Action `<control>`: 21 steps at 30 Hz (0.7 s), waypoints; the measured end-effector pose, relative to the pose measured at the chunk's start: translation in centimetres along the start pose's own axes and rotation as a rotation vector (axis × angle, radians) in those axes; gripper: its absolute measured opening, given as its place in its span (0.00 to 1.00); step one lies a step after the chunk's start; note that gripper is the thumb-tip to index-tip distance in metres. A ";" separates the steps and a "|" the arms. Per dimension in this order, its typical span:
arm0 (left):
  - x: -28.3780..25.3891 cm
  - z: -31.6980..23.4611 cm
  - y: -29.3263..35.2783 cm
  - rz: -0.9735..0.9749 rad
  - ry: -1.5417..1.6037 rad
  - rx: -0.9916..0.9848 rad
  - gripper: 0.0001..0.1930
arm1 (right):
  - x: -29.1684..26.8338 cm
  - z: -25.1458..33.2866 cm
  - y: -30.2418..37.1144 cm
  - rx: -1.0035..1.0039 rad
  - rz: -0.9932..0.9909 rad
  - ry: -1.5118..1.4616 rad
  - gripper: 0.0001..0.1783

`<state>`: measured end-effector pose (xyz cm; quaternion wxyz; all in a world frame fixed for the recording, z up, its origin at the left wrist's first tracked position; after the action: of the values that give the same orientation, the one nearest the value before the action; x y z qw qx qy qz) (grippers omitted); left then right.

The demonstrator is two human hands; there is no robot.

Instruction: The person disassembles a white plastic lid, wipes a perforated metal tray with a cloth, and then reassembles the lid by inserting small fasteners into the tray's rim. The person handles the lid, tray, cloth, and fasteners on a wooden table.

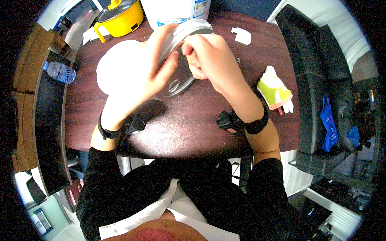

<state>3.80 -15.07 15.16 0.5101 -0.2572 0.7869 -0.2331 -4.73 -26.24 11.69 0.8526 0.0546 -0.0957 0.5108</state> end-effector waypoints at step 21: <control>-0.3 -0.7 -0.2 0.029 -0.043 0.046 0.19 | -0.8 0.8 0.5 -0.119 -0.093 0.321 0.10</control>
<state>3.32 -14.96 15.68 0.5361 -0.2389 0.7739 -0.2380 -5.65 -26.84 12.30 0.8813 -0.0738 0.0140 0.4665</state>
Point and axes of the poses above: each hand's wrist, its own y-axis away from the middle knuckle, its own x-axis out of the palm, z = x × y, the point moved 5 cm from there along -y, towards the middle knuckle, and after that the axes turned 1 degree about -y, right-handed, at the moved point
